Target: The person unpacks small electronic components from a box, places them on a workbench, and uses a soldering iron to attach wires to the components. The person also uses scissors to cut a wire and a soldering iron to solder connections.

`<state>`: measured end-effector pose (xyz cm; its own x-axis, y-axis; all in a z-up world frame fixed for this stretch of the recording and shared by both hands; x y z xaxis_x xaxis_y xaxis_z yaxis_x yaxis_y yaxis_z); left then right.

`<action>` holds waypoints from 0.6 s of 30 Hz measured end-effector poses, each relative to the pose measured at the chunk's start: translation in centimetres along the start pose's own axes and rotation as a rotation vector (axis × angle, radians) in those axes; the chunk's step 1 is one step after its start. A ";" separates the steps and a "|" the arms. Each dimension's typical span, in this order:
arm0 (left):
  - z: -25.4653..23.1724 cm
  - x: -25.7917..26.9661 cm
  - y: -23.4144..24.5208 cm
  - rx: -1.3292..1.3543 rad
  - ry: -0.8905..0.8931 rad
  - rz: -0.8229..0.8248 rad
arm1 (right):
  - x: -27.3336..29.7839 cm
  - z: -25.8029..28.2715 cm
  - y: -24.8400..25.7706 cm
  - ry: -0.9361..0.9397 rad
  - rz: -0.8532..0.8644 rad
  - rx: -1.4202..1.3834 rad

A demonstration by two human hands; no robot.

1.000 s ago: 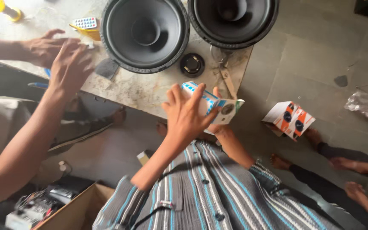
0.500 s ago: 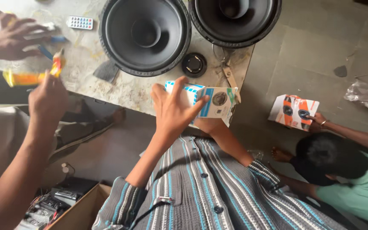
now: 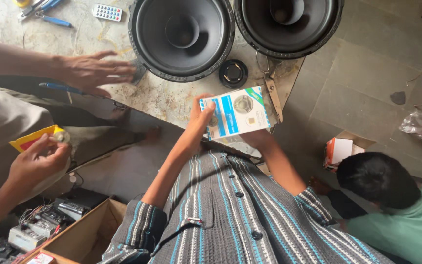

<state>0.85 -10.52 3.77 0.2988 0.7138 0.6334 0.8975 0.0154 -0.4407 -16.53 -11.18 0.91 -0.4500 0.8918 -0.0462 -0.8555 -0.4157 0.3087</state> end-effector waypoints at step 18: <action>5.9 -2.0 -3.2 0.071 0.207 0.313 | 4.7 2.3 15.3 -0.245 -0.692 -0.247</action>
<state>-4.54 -7.82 0.14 0.6203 0.5355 0.5731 0.7302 -0.1273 -0.6713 -31.13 -12.99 7.62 0.2532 0.9650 0.0691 -0.9664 0.2489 0.0644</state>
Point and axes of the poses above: each hand's wrist, its own x-axis away from the middle knuckle, its own y-axis out of the back of the hand, z = x × y, the point moved 8 cm from there along -x, towards the middle knuckle, and after that the axes turned 14 degrees about y, right-handed, at the moved point
